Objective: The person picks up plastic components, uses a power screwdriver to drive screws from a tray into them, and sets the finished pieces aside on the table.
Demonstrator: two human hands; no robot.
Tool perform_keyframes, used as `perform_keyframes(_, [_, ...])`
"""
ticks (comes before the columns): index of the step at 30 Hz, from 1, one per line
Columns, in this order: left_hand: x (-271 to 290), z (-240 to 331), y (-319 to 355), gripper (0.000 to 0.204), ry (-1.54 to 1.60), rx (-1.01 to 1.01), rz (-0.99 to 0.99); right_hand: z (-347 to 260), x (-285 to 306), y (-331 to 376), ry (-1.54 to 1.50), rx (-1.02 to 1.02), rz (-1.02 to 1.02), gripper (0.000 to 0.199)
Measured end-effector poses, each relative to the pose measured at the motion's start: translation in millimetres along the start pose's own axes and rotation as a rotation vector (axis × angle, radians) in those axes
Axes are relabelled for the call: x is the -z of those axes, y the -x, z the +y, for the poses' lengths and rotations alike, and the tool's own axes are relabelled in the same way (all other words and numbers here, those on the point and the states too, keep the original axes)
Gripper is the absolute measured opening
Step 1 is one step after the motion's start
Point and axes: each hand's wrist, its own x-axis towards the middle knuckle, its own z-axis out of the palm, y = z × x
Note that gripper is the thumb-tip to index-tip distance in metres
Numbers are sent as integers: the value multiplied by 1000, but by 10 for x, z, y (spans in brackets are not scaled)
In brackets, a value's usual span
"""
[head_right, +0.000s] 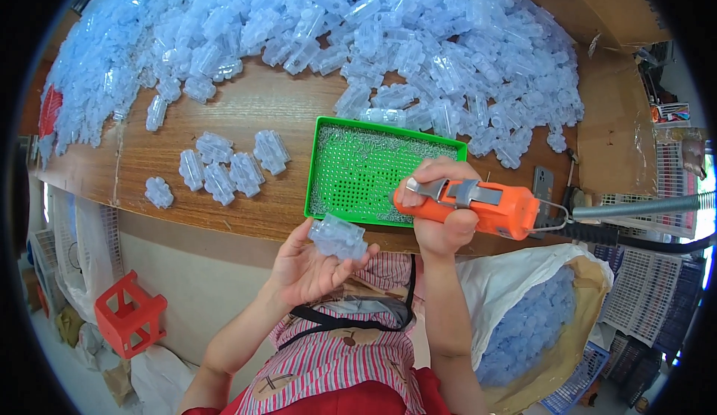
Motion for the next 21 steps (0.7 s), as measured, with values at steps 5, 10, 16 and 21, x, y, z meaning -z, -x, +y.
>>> perform_keyframes(5, [220,-102,-189,71,123,-129,8,208,26,-7,-33,7,-48,74])
perform_keyframes(10, [260,-134,-303,70,249,-239,14,335,56,2,-40,-26,-51,74])
perform_keyframes(16, [216,-131,-278,70,238,-224,80,364,105,-34,-16,-31,-95,70])
perform_keyframes(21, [177,-188,-273,70,190,-258,101,368,98,-17,-5,-55,-73,76])
